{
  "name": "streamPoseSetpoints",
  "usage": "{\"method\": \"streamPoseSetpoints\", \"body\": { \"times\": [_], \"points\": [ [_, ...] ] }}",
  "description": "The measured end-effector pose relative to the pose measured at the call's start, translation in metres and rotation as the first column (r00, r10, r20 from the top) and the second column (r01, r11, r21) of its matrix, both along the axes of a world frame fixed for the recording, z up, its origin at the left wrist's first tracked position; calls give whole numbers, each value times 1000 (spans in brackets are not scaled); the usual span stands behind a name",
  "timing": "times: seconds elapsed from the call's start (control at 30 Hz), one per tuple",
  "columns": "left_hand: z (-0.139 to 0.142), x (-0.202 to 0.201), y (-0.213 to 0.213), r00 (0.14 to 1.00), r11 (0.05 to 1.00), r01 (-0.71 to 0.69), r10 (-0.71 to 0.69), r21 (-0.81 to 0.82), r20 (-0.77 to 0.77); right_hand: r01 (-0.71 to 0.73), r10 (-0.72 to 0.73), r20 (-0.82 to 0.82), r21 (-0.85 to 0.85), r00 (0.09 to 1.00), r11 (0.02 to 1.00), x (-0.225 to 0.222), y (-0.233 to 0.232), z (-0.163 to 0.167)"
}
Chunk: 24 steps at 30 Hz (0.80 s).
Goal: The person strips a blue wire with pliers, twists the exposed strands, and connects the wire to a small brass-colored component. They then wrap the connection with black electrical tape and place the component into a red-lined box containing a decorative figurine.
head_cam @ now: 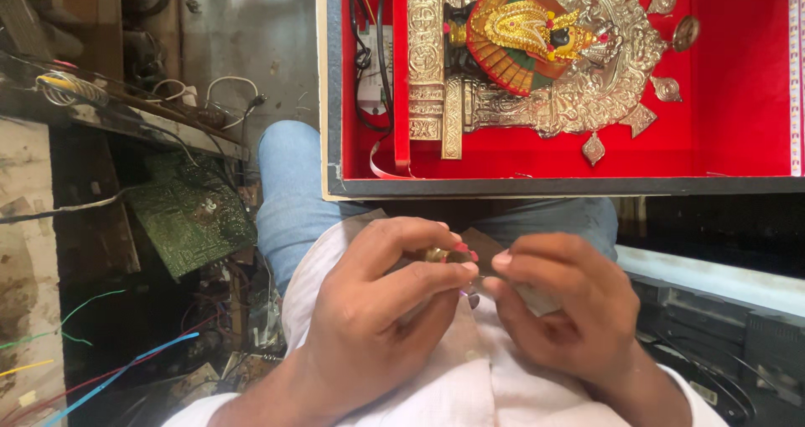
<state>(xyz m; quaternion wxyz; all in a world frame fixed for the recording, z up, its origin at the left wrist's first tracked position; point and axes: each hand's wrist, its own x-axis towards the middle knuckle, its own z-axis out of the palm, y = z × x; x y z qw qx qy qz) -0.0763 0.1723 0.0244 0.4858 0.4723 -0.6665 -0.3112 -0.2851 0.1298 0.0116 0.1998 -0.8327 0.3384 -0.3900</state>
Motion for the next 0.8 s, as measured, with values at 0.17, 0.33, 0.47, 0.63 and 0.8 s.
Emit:
{"method": "streamPoseSetpoints", "body": {
  "times": [0.17, 0.33, 0.47, 0.63, 0.8],
  "points": [
    [1, -1, -1, 998, 1000, 11, -10, -24, 65, -74, 67, -75, -95, 995, 993, -4, -3, -4],
    [10, 5, -7, 966, 959, 132, -68, -251, 248, -65, -6, 102, 676, 995, 734, -13, 4, -10],
    [7, 0, -5, 992, 993, 29, -15, -115, 122, -215, -148, 306, 872, 940, 440, -12, 2, -9],
    [-3, -1, 2, 1000, 997, -30, 30, 64, 4, 37, -45, 42, 158, 998, 987, -2, 5, -4],
    [-3, -4, 1, 1000, 999, -3, 3, 34, 10, -36, 34, -22, -81, 999, 996, -4, 1, -5]
  ]
}}
